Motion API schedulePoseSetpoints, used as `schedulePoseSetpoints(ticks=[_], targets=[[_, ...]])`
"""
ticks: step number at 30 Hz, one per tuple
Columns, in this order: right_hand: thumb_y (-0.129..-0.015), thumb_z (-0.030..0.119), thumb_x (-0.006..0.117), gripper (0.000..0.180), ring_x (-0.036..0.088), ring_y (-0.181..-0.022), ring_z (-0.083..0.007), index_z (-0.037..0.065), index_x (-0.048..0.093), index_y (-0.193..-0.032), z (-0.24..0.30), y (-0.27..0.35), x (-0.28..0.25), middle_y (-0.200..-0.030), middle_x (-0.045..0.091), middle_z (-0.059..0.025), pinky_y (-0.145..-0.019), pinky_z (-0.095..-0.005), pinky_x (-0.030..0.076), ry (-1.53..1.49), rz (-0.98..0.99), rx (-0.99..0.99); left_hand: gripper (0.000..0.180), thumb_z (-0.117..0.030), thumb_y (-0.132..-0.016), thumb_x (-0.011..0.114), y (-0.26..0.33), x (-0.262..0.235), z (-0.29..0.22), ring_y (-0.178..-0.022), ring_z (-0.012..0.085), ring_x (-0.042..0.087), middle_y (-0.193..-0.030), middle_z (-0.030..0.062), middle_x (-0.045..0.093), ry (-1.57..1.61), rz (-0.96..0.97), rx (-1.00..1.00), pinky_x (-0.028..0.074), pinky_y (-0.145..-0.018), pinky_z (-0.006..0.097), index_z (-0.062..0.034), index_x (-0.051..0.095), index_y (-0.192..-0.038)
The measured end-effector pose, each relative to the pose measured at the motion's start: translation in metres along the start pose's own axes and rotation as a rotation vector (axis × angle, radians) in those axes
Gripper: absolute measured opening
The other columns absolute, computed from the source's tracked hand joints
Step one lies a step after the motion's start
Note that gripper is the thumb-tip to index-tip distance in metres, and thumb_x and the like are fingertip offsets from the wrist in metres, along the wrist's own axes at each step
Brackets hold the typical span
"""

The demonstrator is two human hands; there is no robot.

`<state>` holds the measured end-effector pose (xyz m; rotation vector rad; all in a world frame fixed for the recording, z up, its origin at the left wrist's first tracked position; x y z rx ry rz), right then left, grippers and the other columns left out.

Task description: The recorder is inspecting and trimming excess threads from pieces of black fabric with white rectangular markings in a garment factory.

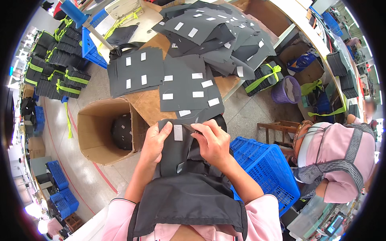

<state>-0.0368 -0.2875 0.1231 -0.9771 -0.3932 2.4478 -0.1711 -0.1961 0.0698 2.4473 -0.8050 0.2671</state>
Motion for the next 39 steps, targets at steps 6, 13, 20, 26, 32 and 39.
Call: schedulePoseSetpoints(ticks=[6,13,20,26,32,39], targets=[[-0.071,-0.004,0.067,0.025,0.058,-0.068,-0.0226,0.002,0.061,-0.094,-0.003,0.001,0.006,-0.083,0.057,-0.0115,-0.056,-0.0276,0.047,-0.032,0.022,-0.011,0.026,-0.024,-0.095,0.052,-0.002,-0.002,-0.005,-0.083,0.0081,0.052,-0.091,0.0019,0.06,-0.007,-0.051,0.038,0.043,-0.075,0.024,0.0001,0.058,-0.102],[-0.078,-0.006,0.058,0.042,0.05,-0.077,-0.0062,0.003,0.049,-0.118,-0.062,0.024,0.016,-0.098,0.047,-0.0018,-0.065,-0.0177,0.043,-0.826,-0.102,0.741,0.026,-0.025,-0.095,0.051,-0.003,-0.019,-0.021,-0.082,0.0073,0.052,-0.09,0.0004,0.06,0.052,-0.057,0.097,0.043,-0.075,0.024,-0.0006,0.057,-0.103],[-0.073,-0.005,0.063,0.052,0.056,-0.085,-0.0115,0.009,0.054,-0.123,-0.02,-0.058,0.0,-0.129,0.05,-0.0074,-0.066,-0.0218,0.045,-0.464,0.108,0.254,0.035,-0.033,-0.092,0.056,0.003,-0.011,-0.019,-0.087,0.0091,0.052,-0.098,0.0027,0.057,0.067,-0.005,0.068,0.043,-0.076,0.024,-0.0026,0.054,-0.109],[-0.074,0.001,0.068,0.029,0.057,-0.065,-0.0199,0.003,0.058,-0.101,-0.015,-0.049,0.017,-0.091,0.057,-0.0085,-0.059,-0.0289,0.047,-0.276,0.258,0.043,0.036,-0.025,-0.08,0.072,0.003,-0.015,-0.01,-0.081,0.0111,0.058,-0.09,0.0043,0.062,0.035,0.029,-0.113,0.048,-0.074,0.026,-0.0026,0.058,-0.105],[-0.069,0.005,0.073,0.032,0.051,-0.051,-0.0162,0.008,0.06,-0.099,0.004,-0.013,-0.012,-0.084,0.054,-0.0072,-0.048,-0.0269,0.044,0.05,-0.099,0.004,0.035,-0.024,-0.081,0.07,0.002,-0.012,-0.006,-0.076,0.0159,0.063,-0.09,0.0084,0.064,0.219,-0.009,-0.208,0.053,-0.067,0.029,0.0017,0.058,-0.102],[-0.067,0.006,0.072,0.031,0.054,-0.056,-0.0228,0.007,0.061,-0.096,0.003,-0.012,0.002,-0.08,0.054,-0.0079,-0.051,-0.0306,0.045,0.069,0.031,-0.143,0.036,-0.024,-0.083,0.067,0.003,-0.004,0.0,-0.079,0.0188,0.065,-0.094,0.0118,0.064,0.3,0.02,-0.305,0.054,-0.07,0.031,0.0021,0.057,-0.105]])
Point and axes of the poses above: each hand's wrist, its own y-axis away from the middle knuckle, its own x-axis out of the palm, z = x × y, the point moved 6 cm from there along -y, towards the middle knuckle
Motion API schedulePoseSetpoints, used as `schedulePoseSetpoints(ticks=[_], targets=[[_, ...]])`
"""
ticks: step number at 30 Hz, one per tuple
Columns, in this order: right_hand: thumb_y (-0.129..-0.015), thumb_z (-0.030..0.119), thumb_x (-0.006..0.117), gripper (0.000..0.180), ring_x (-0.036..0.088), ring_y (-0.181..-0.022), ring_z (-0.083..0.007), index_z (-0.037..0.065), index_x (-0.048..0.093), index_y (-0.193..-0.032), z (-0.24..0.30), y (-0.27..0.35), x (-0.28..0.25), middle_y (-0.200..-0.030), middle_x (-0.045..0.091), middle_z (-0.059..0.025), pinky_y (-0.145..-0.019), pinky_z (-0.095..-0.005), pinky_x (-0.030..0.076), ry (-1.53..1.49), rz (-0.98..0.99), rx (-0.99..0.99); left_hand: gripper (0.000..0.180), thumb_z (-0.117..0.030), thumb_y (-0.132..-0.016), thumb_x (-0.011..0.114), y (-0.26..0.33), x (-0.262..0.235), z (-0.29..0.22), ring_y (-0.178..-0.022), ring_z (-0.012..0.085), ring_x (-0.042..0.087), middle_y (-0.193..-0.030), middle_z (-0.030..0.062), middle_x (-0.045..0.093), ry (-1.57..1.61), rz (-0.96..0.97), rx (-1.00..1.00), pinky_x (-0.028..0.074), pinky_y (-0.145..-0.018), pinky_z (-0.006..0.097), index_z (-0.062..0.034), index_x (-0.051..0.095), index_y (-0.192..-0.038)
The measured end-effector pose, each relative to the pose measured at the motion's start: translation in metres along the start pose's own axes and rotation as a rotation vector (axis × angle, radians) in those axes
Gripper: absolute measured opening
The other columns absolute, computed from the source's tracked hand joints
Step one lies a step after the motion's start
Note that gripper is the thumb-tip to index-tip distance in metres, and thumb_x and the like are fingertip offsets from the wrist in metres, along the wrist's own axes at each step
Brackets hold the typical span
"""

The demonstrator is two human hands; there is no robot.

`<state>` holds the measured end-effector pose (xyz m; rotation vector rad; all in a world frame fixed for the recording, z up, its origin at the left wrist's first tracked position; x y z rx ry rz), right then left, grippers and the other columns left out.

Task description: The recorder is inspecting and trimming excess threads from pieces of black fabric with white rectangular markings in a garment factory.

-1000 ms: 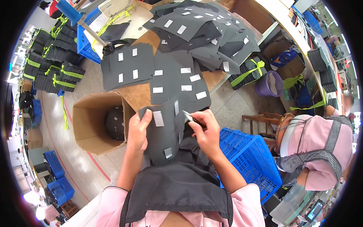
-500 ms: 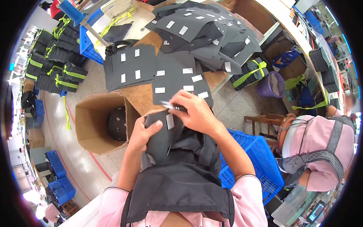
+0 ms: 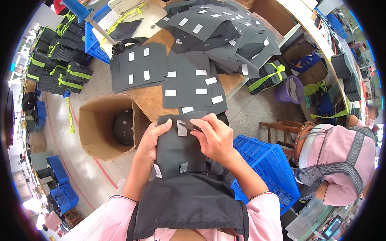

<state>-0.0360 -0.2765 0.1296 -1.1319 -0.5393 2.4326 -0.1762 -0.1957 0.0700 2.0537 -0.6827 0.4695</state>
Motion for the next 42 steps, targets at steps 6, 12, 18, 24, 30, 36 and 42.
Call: schedulePoseSetpoints(ticks=[6,12,18,24,30,36,42], targets=[[-0.07,0.004,0.072,0.031,0.053,-0.056,-0.0175,0.005,0.06,-0.098,-0.003,0.012,-0.002,-0.078,0.053,-0.0065,-0.05,-0.0291,0.043,-0.088,-0.114,0.093,0.036,-0.025,-0.085,0.065,0.0,-0.009,-0.001,-0.081,0.0198,0.064,-0.096,0.0108,0.064,0.001,-0.027,0.028,0.054,-0.073,0.033,0.001,0.056,-0.108],[-0.09,0.025,0.058,0.02,0.032,-0.047,-0.0024,0.006,0.053,-0.096,-0.02,0.092,0.044,-0.064,0.041,0.006,-0.044,-0.0197,0.025,-1.336,0.115,1.18,0.034,-0.026,-0.089,0.06,-0.007,-0.009,-0.031,-0.086,0.0201,0.063,-0.1,0.0104,0.062,0.23,-0.055,0.405,0.053,-0.075,0.035,-0.0006,0.055,-0.11],[-0.086,0.014,0.063,0.011,0.035,-0.044,-0.0028,0.005,0.058,-0.087,-0.027,0.05,0.047,-0.068,0.054,0.0021,-0.042,-0.0209,0.027,-1.405,-0.076,1.147,0.047,-0.024,-0.092,0.055,0.006,-0.023,-0.02,-0.116,0.0194,0.048,-0.125,0.0109,0.049,0.12,-0.147,0.71,0.038,-0.098,0.033,0.0019,0.04,-0.129],[-0.078,0.004,0.068,0.019,0.054,-0.075,-0.0039,-0.001,0.059,-0.094,-0.028,0.001,0.019,-0.082,0.06,0.0016,-0.065,-0.0206,0.045,-0.888,0.344,0.776,0.09,-0.05,-0.077,0.066,0.071,0.046,-0.072,-0.133,0.0333,0.028,-0.141,0.0184,0.033,-1.526,-0.386,1.394,0.016,-0.108,0.048,0.0,0.025,-0.14],[-0.074,0.005,0.071,0.025,0.052,-0.067,-0.0051,0.002,0.058,-0.095,-0.028,-0.005,0.013,-0.076,0.058,-0.0008,-0.06,-0.0242,0.045,-0.547,0.17,0.589,0.059,-0.024,-0.072,0.077,-0.004,0.028,-0.013,-0.094,0.0201,0.06,-0.102,0.0101,0.064,-0.769,0.269,0.187,0.047,-0.082,0.03,0.0026,0.053,-0.118],[-0.072,0.01,0.072,0.036,0.055,-0.057,-0.0185,0.007,0.057,-0.104,0.007,0.02,-0.032,-0.087,0.057,-0.0082,-0.05,-0.0297,0.044,0.012,-0.129,0.25,0.038,-0.017,-0.075,0.074,-0.009,0.003,0.012,-0.083,0.014,0.061,-0.094,0.0095,0.064,-0.302,0.056,0.073,0.05,-0.071,0.027,0.0038,0.06,-0.103],[-0.071,0.0,0.07,0.03,0.057,-0.059,-0.0213,0.005,0.06,-0.099,0.001,0.027,-0.009,-0.085,0.055,-0.0098,-0.051,-0.0287,0.047,-0.023,-0.055,0.217,0.035,-0.014,-0.076,0.074,-0.005,0.012,0.01,-0.082,0.0131,0.06,-0.094,0.008,0.063,-0.287,0.044,0.14,0.049,-0.074,0.027,0.0025,0.06,-0.103]])
Point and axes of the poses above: each hand's wrist, its own y-axis away from the middle knuckle, its own x-axis out of the palm, z = x × y, the point moved 6 cm from there along -y, towards the middle knuckle
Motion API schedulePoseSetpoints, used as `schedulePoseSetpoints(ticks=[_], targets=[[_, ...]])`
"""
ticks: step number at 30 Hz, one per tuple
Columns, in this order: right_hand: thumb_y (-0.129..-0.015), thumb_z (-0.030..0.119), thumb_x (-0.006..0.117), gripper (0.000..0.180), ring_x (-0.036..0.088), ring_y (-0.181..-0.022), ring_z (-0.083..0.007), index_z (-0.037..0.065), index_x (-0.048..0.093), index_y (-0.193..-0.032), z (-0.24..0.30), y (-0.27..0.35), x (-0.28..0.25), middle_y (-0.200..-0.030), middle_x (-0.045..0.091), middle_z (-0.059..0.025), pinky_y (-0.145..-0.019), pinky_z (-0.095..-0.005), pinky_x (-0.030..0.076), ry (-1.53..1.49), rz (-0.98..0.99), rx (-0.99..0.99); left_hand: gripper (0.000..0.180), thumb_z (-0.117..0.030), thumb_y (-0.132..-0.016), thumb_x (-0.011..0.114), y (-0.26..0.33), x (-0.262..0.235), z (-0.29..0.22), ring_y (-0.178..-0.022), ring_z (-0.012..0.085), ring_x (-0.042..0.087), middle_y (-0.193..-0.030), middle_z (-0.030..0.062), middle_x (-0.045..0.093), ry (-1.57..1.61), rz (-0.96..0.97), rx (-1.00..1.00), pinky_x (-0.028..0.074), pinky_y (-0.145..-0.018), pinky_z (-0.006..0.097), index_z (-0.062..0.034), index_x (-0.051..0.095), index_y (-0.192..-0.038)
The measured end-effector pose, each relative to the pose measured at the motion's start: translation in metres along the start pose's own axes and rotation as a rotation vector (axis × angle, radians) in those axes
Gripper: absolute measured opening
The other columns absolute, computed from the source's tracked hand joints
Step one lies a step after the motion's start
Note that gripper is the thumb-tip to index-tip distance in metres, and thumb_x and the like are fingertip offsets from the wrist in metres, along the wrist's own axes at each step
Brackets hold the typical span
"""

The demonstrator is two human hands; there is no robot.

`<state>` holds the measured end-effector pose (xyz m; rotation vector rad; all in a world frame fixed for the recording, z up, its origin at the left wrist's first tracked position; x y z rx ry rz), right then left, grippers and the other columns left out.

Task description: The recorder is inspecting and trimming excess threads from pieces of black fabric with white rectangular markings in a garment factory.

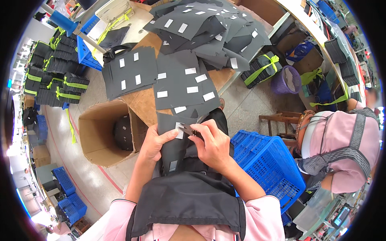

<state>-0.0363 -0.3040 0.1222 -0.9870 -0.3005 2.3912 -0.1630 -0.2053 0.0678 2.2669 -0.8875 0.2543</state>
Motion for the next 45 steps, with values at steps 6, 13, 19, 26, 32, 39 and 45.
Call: schedulePoseSetpoints(ticks=[6,13,19,26,32,39,45], targets=[[-0.07,0.007,0.071,0.024,0.056,-0.059,-0.0242,0.006,0.061,-0.093,-0.002,0.001,-0.001,-0.075,0.053,-0.0076,-0.049,-0.0317,0.043,-0.001,-0.094,-0.036,0.035,-0.014,-0.075,0.074,0.005,-0.002,-0.004,-0.084,0.0129,0.06,-0.095,0.0082,0.064,-0.052,-0.047,0.033,0.048,-0.076,0.026,0.0022,0.061,-0.103],[-0.07,0.006,0.071,0.026,0.056,-0.059,-0.0242,0.006,0.061,-0.094,0.001,-0.006,0.0,-0.076,0.053,-0.0072,-0.051,-0.0326,0.044,0.03,0.022,-0.031,0.033,-0.014,-0.075,0.074,0.006,-0.006,-0.006,-0.081,0.0128,0.06,-0.093,0.0087,0.065,-0.081,-0.059,0.067,0.049,-0.073,0.026,0.0029,0.062,-0.101],[-0.069,0.006,0.072,0.027,0.055,-0.059,-0.0246,0.006,0.061,-0.094,-0.004,-0.009,0.0,-0.078,0.055,-0.0075,-0.052,-0.0319,0.045,0.008,0.052,-0.047,0.032,-0.014,-0.075,0.074,0.004,-0.009,-0.004,-0.08,0.013,0.06,-0.093,0.0088,0.065,-0.075,-0.065,0.07,0.049,-0.073,0.027,0.0032,0.062,-0.1],[-0.07,0.006,0.072,0.041,0.052,-0.065,-0.0142,0.005,0.056,-0.108,-0.058,0.007,0.005,-0.084,0.054,-0.0051,-0.056,-0.0281,0.043,-0.259,0.021,0.362,0.03,-0.014,-0.083,0.066,-0.003,-0.007,0.002,-0.087,0.0138,0.059,-0.097,0.0079,0.062,-0.014,-0.031,0.039,0.048,-0.078,0.027,0.0028,0.058,-0.106],[-0.082,0.015,0.068,0.014,0.044,-0.055,-0.0006,0.004,0.059,-0.083,-0.046,0.007,0.046,-0.066,0.051,0.0049,-0.04,-0.0172,0.03,-1.168,0.364,0.82,0.033,-0.018,-0.088,0.061,-0.01,-0.018,0.015,-0.098,0.0141,0.053,-0.108,0.0058,0.058,-0.063,-0.128,0.139,0.043,-0.087,0.03,-0.0014,0.053,-0.116],[-0.08,0.01,0.068,0.015,0.044,-0.063,-0.0016,0.003,0.055,-0.081,-0.054,0.01,0.045,-0.068,0.052,0.0046,-0.054,-0.0188,0.035,-0.727,0.133,0.626,0.036,-0.017,-0.08,0.072,-0.004,-0.016,0.004,-0.09,0.0145,0.057,-0.1,0.0061,0.06,-0.039,-0.144,0.116,0.046,-0.081,0.03,-0.0014,0.055,-0.108],[-0.073,0.003,0.069,0.025,0.057,-0.062,-0.02,0.004,0.057,-0.095,-0.018,-0.003,-0.002,-0.082,0.054,-0.007,-0.054,-0.0285,0.046,-0.189,-0.058,0.154,0.03,-0.012,-0.076,0.074,-0.003,-0.016,0.002,-0.079,0.0126,0.059,-0.089,0.0049,0.062,0.111,-0.156,0.069,0.048,-0.071,0.027,-0.0029,0.056,-0.098]])
Point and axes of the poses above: each hand's wrist, its own y-axis away from the middle knuckle, its own x-axis out of the palm, z = x × y, the point moved 6 cm from there along -y, towards the middle knuckle
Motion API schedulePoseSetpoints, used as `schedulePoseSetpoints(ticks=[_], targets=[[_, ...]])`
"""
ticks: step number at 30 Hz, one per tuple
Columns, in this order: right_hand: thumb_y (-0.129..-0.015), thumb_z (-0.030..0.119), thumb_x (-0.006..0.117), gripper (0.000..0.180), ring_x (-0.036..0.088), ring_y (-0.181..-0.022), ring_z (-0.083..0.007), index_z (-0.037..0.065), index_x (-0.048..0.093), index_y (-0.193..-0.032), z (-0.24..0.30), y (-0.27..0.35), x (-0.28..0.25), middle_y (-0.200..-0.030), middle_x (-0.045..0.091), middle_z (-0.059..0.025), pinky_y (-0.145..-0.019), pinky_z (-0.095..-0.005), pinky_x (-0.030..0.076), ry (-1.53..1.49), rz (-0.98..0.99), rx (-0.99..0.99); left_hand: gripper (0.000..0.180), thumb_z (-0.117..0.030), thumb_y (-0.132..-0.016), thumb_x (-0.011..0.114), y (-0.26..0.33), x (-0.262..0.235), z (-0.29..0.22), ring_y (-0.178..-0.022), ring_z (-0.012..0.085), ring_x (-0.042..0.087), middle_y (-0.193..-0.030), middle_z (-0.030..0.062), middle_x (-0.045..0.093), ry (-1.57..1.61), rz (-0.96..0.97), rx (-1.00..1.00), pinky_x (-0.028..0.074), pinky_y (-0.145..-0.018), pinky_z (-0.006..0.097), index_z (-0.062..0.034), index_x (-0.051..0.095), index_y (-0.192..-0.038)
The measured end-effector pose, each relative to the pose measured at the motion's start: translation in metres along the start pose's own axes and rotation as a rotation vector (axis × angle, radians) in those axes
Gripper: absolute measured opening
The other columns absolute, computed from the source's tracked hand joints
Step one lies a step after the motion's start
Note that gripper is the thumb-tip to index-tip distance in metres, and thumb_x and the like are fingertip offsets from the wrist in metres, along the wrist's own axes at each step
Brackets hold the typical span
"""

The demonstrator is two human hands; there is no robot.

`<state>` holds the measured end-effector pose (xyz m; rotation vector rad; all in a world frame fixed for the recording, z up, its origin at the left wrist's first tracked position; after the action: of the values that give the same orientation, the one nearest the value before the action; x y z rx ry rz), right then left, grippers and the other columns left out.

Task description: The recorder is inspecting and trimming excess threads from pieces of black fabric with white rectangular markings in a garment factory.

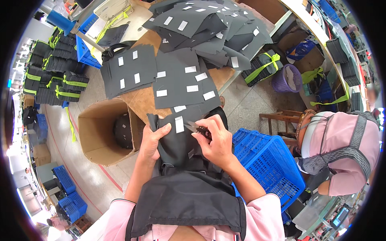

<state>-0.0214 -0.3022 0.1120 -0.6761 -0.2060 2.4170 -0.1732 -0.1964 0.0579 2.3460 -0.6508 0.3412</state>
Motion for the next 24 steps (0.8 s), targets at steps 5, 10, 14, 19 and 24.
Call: schedulePoseSetpoints(ticks=[5,10,14,19,24], targets=[[-0.069,0.005,0.072,0.028,0.055,-0.059,-0.0236,0.007,0.061,-0.094,0.008,-0.014,0.006,-0.078,0.054,-0.008,-0.053,-0.0309,0.045,0.171,0.094,-0.157,0.026,-0.01,-0.077,0.073,0.0,0.001,0.003,-0.075,0.0095,0.056,-0.086,0.0018,0.059,-0.024,0.003,0.021,0.046,-0.068,0.025,-0.0045,0.055,-0.094],[-0.068,0.011,0.072,0.028,0.053,-0.057,-0.0222,0.008,0.061,-0.094,0.01,-0.012,0.008,-0.075,0.053,-0.0051,-0.051,-0.0315,0.042,0.295,0.055,-0.313,0.025,-0.008,-0.077,0.073,0.001,-0.002,-0.007,-0.075,0.0043,0.047,-0.082,-0.0038,0.052,-0.166,-0.058,0.147,0.039,-0.068,0.02,-0.0073,0.052,-0.091],[-0.068,0.011,0.072,0.029,0.053,-0.057,-0.0227,0.007,0.061,-0.094,0.013,-0.007,0.006,-0.076,0.053,-0.0061,-0.052,-0.0314,0.042,0.239,0.081,-0.287,0.025,-0.008,-0.077,0.072,0.0,-0.002,-0.006,-0.075,0.0041,0.047,-0.082,-0.0043,0.051,-0.137,-0.046,0.125,0.039,-0.068,0.02,-0.0077,0.052,-0.091],[-0.069,0.009,0.072,0.028,0.055,-0.06,-0.0241,0.007,0.06,-0.095,0.007,-0.007,0.013,-0.078,0.053,-0.0071,-0.054,-0.0322,0.044,0.246,0.115,-0.165,0.026,-0.006,-0.077,0.072,-0.002,-0.003,-0.006,-0.074,0.005,0.049,-0.083,-0.0029,0.053,-0.164,-0.038,0.137,0.041,-0.067,0.021,-0.0071,0.051,-0.094],[-0.07,0.007,0.071,0.027,0.055,-0.06,-0.0243,0.006,0.06,-0.095,0.004,-0.009,0.016,-0.077,0.053,-0.0076,-0.053,-0.0321,0.044,0.207,0.098,-0.151,0.027,-0.006,-0.077,0.072,-0.001,-0.002,-0.005,-0.077,0.0063,0.052,-0.086,-0.001,0.055,-0.124,-0.037,0.093,0.044,-0.068,0.022,-0.0062,0.051,-0.095]])
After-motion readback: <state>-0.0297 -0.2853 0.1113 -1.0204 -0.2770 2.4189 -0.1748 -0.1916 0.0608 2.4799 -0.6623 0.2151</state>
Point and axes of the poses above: each hand's wrist, its own y-axis away from the middle knuckle, its own x-axis out of the palm, z = x × y, the point moved 6 cm from there along -y, towards the middle knuckle
